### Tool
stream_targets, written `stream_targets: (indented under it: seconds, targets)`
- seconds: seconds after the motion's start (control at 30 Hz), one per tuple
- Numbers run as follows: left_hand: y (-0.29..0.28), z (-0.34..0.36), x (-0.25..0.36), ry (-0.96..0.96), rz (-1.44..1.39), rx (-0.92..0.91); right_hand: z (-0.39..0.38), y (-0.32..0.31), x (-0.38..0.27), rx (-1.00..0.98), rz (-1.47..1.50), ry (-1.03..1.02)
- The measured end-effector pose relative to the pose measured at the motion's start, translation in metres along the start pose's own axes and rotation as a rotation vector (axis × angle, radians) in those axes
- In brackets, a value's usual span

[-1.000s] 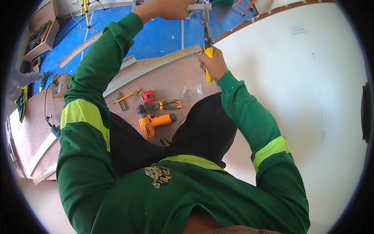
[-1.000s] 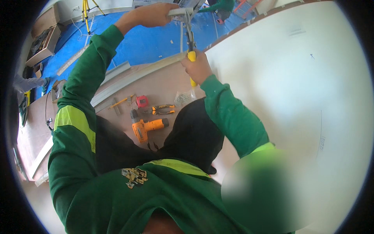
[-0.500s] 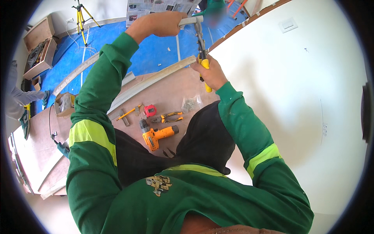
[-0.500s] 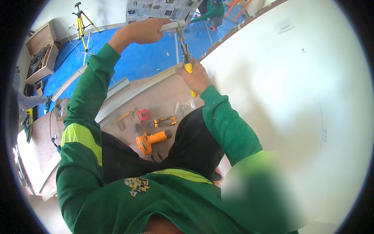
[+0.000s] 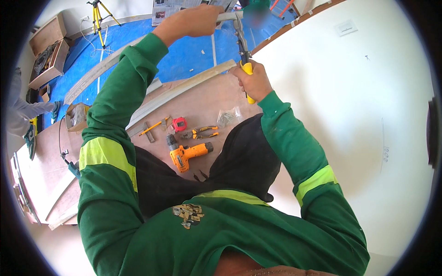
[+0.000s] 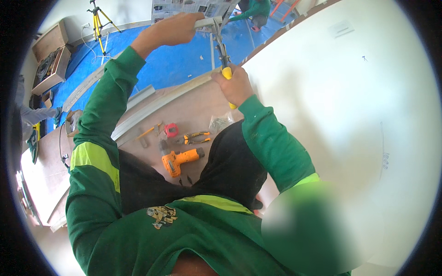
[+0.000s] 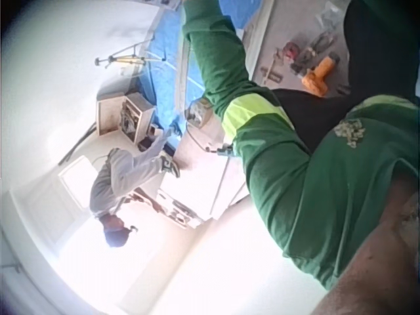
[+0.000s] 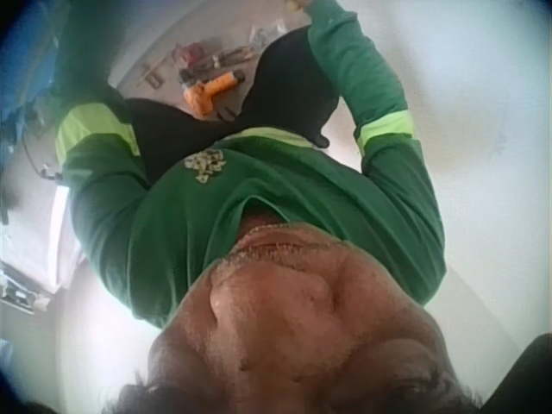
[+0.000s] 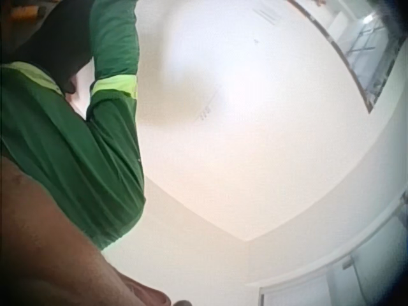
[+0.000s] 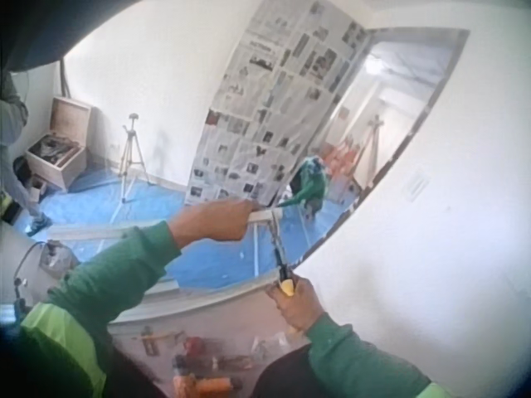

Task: The person measures a metal strip against the ceiling, marks it with a pencil, and then cuts it to length using tin snips. The cut piece is set aside on the floor.

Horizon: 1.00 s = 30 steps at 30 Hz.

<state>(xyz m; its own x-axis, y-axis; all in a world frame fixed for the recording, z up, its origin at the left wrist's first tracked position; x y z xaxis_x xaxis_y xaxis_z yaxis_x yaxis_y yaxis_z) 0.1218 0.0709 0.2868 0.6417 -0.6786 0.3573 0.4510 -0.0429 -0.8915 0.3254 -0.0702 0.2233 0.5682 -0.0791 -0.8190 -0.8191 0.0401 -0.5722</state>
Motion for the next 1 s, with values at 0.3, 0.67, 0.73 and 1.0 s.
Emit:
stream_targets:
  seconds: [0.3, 0.67, 0.73, 1.0]
  targets:
    - [0.021, -0.007, -0.019, -0.033, 0.164, -0.045, -0.001, -0.014, 0.021, -0.117, -0.081, 0.056]
    - [0.041, -0.017, -0.033, 0.213, 0.325, 0.163, -0.002, -0.009, 0.029, -0.424, -0.323, 0.108]
    - [0.053, -0.021, -0.036, 0.303, 0.33, 0.2, -0.015, -0.007, 0.028, -0.592, 0.019, 0.323]
    - [0.051, -0.017, -0.085, 0.258, 0.536, 0.169, -0.036, -0.011, 0.009, -0.591, -0.684, 0.192]
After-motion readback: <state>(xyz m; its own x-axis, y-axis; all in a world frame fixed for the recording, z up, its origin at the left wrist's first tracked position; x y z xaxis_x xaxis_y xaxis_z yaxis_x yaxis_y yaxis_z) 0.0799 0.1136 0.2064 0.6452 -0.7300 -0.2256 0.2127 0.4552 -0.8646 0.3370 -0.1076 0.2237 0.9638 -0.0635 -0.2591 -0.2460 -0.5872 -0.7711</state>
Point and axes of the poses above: each hand's wrist, its own z-axis towards the middle knuckle, its own y-axis out of the palm, x = y × z, the point moved 6 cm from there along z, towards the middle knuckle, and after that the axes turned 6 degrees about z, right-handed, at the moved point
